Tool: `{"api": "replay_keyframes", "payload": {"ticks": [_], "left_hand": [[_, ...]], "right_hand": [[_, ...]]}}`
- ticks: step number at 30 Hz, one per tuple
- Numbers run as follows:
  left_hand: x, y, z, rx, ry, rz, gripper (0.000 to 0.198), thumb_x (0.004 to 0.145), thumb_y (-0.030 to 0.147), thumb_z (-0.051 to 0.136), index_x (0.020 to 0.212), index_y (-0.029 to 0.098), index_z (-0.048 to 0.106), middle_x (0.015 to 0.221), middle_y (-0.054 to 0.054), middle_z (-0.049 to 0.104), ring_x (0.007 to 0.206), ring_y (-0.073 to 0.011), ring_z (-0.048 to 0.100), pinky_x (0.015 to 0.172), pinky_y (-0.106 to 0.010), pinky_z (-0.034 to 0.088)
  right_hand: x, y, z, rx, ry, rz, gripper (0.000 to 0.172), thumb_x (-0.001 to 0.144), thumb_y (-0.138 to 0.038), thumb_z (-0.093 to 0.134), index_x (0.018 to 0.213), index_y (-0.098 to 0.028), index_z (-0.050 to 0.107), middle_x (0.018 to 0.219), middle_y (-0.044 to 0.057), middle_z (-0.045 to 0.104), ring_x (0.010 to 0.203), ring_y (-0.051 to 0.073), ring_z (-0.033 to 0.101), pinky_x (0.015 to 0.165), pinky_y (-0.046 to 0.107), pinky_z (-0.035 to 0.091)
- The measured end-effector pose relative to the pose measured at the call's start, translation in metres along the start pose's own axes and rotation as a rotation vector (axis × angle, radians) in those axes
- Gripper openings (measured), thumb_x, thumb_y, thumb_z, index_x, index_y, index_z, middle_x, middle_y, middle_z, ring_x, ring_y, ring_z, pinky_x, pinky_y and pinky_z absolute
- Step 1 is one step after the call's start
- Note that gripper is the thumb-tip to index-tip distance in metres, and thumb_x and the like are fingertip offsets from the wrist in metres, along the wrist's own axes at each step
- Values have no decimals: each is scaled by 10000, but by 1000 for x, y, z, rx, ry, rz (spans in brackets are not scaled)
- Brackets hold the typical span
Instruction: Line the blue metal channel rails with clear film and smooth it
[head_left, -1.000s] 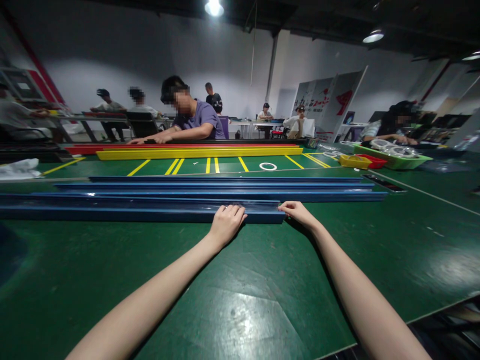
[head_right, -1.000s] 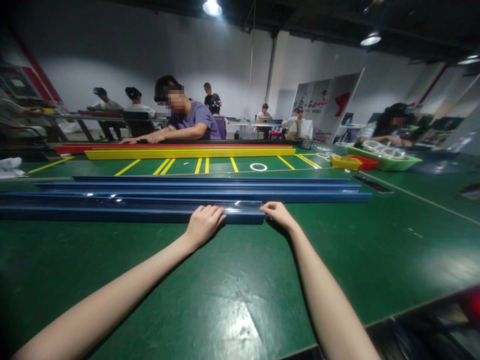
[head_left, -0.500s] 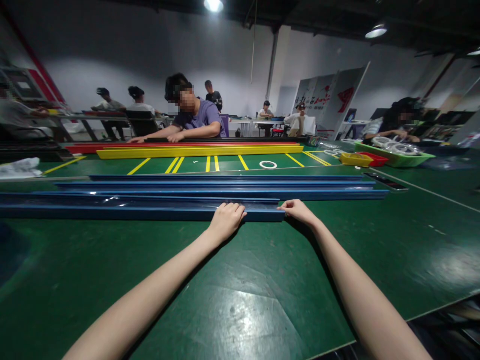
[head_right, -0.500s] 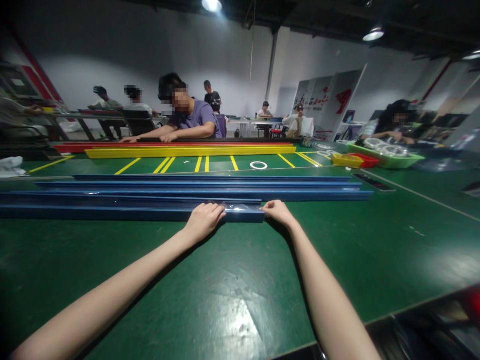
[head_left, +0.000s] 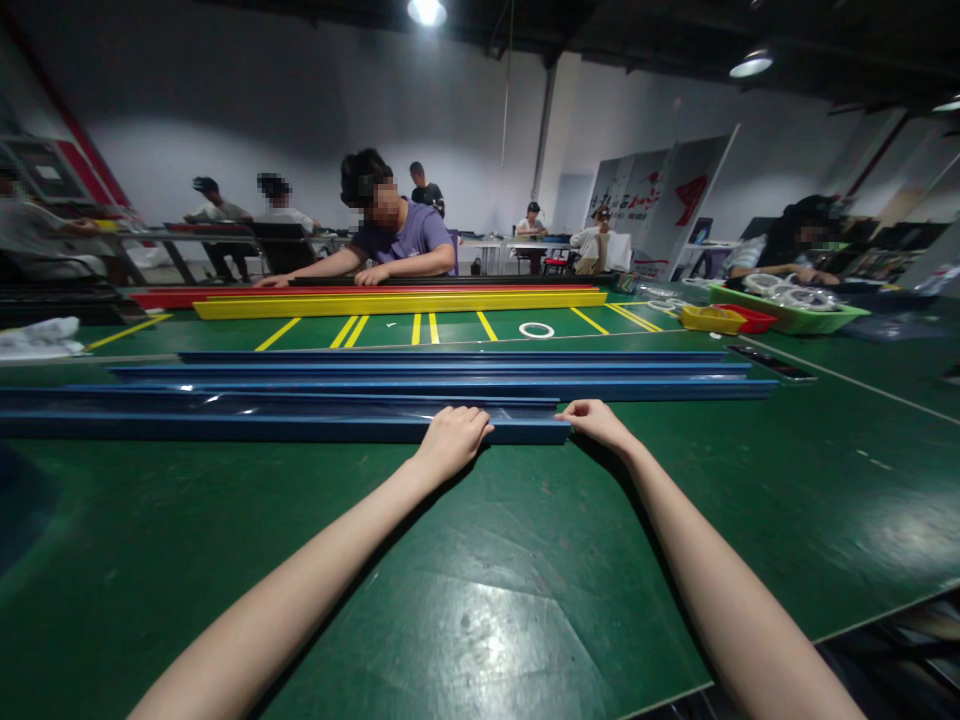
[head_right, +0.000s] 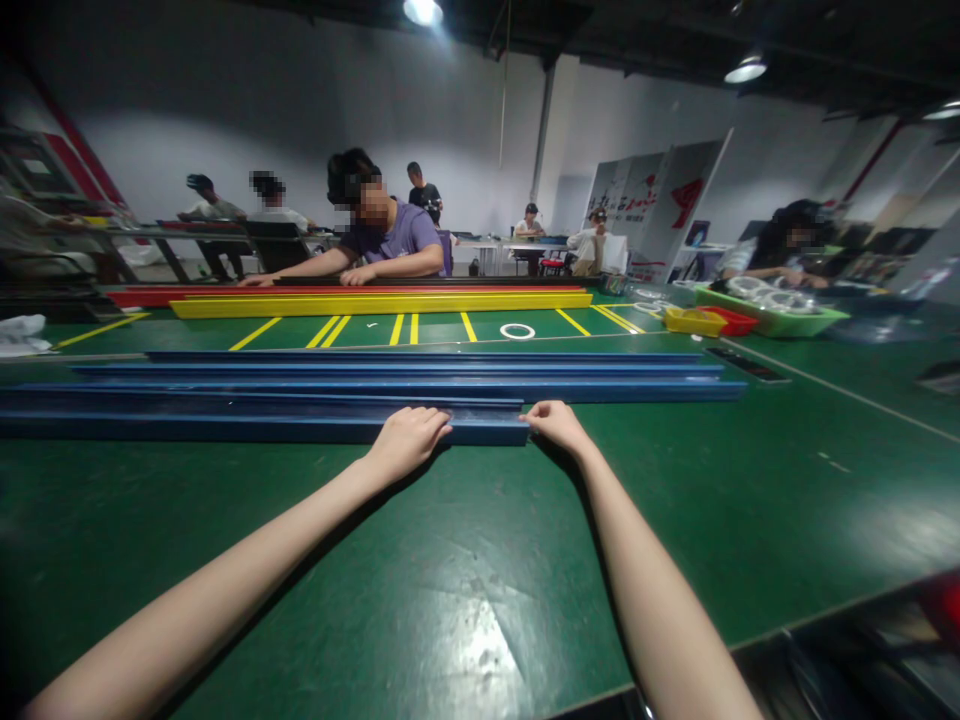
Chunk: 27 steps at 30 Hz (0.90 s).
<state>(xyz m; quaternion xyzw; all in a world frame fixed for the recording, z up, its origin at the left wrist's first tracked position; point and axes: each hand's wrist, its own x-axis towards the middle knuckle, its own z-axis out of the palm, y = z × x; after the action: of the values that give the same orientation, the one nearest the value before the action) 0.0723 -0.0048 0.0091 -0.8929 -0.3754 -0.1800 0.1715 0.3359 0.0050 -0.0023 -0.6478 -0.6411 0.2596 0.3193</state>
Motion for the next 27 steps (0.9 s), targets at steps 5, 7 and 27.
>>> {"api": "replay_keyframes", "payload": {"ticks": [5,7,27], "left_hand": [[0,-1,1,-3,-14,-2,255,873,309,324,879,170,538,778,-37,590,728,-163,533,615,-270,347],[1,-2,1,-8,-23,-5,258,872,311,325,878,169,540,786,-38,593,731,-162,537,618,-266,356],[6,-6,-9,-80,-152,-14,299,856,385,341,879,178,556,873,-39,598,822,-159,548,624,-235,403]], "right_hand": [[1,3,3,0,43,-18,402,576,-544,557,620,-148,610,521,11,541,486,91,426,487,226,301],[2,4,4,-10,50,-25,405,581,-546,554,620,-148,614,526,13,545,491,93,428,490,227,300],[2,5,7,-121,93,-51,379,638,-529,504,613,-168,614,567,13,578,539,113,469,512,222,295]]}}
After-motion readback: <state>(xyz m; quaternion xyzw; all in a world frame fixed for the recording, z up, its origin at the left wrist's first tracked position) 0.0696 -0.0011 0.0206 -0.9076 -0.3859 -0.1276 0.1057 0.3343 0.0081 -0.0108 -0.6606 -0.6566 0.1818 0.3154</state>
